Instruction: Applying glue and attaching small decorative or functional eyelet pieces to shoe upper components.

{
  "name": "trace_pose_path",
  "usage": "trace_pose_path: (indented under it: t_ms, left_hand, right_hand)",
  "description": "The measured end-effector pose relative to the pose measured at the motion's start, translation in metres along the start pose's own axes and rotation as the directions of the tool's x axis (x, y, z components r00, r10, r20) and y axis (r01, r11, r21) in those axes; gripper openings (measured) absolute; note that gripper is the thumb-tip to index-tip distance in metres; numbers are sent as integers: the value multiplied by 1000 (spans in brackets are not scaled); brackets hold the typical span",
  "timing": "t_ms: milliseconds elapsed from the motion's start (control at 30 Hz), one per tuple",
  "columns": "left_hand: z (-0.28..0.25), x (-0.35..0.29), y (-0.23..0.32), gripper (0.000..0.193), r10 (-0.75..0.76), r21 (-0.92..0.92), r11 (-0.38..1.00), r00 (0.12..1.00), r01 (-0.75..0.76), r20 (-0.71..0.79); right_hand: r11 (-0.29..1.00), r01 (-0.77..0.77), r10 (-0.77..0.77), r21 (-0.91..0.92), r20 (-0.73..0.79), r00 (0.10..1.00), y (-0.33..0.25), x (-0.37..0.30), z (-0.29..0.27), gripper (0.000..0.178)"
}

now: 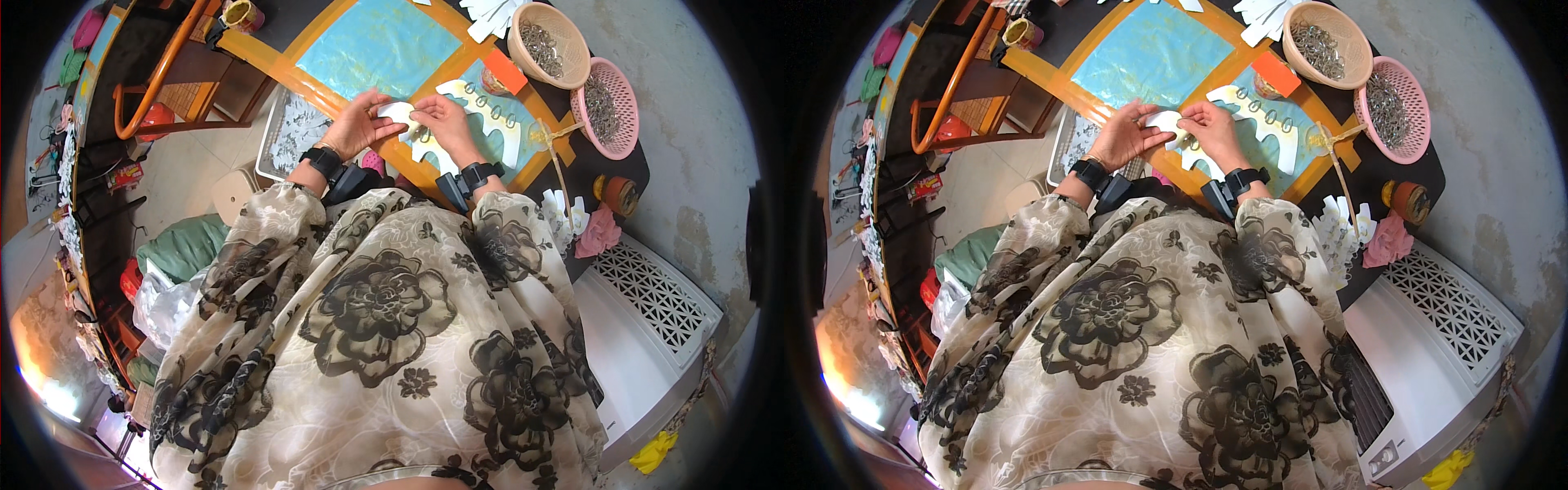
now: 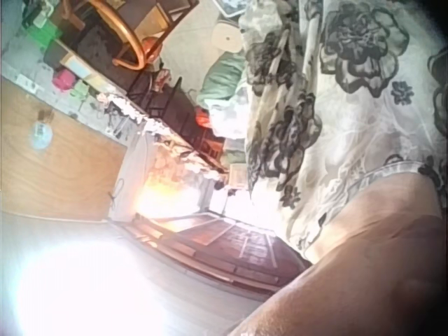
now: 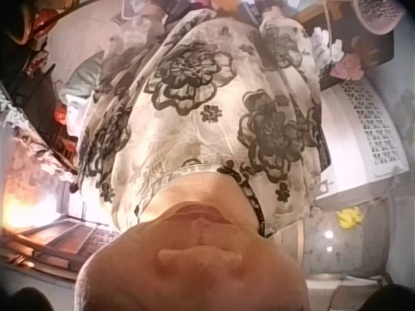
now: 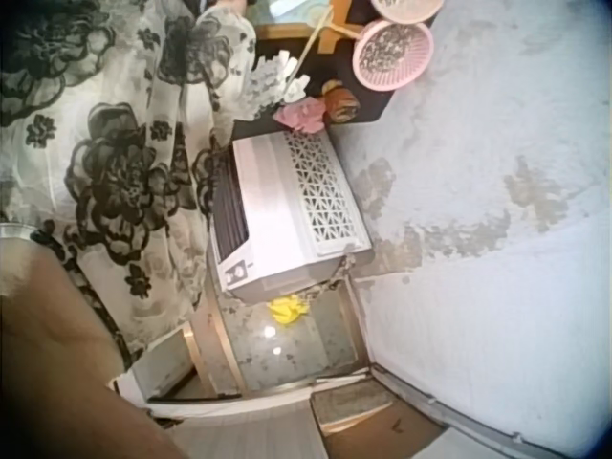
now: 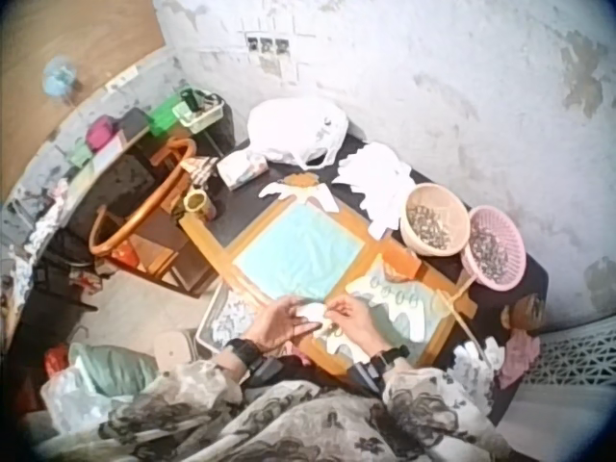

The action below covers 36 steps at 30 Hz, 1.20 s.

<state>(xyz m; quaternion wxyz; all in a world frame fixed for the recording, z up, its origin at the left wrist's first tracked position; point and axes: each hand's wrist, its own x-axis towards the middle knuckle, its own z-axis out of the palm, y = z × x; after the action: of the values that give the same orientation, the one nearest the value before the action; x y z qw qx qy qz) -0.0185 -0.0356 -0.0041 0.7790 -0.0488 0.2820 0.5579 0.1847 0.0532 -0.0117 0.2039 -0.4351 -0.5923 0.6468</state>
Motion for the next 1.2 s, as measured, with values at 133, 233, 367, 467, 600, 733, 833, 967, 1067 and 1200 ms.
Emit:
trace_pose_path:
  t_ms: [133, 233, 367, 467, 600, 733, 833, 967, 1067, 1200]
  left_hand:
    - [5, 5, -16, 35, 102, 479, 878, 980, -9, -168]
    - [12, 6, -25, 33, 178, 522, 851, 965, -52, -194]
    - [14, 7, -26, 32, 206, 609, 793, 933, 16, -293]
    - [6, 9, -29, 31, 240, 549, 834, 934, -59, -265]
    - [-4, 12, -30, 27, 245, 499, 863, 929, -79, -276]
    - [0, 11, -30, 26, 254, 548, 836, 912, -40, -322]
    - [0, 12, -33, 27, 331, 571, 810, 908, -134, -256]
    - [4, 12, -34, 35, 323, 577, 802, 925, -156, -200]
    - [7, 11, -35, 45, 339, 565, 805, 922, -182, -186]
    - [9, 15, -35, 45, 331, 608, 778, 926, -158, -183]
  right_hand:
    - [998, -21, 23, 55, -35, 999, 2, -1, 2, 19]
    - [999, 1, 0, 41, -34, 999, -3, -1, 5, 18]
    - [998, 36, -34, 46, -30, 999, 3, 0, 6, 15]
    - [999, 26, -24, 37, -36, 999, 2, 0, 7, 15]
    - [998, 18, -18, 67, -5, 1000, -3, -3, 6, 13]
    - [997, -21, 20, 81, 9, 1000, -7, -5, 4, 14]
    - [997, -33, 33, 75, 2, 999, -8, -6, 3, 14]
    - [995, -48, 54, 87, -62, 997, -7, -5, 4, 13]
    - [992, -33, 42, 126, -76, 996, -6, -6, 7, 5]
    - [989, 64, -46, 133, -130, 990, 1, -7, 15, 7]
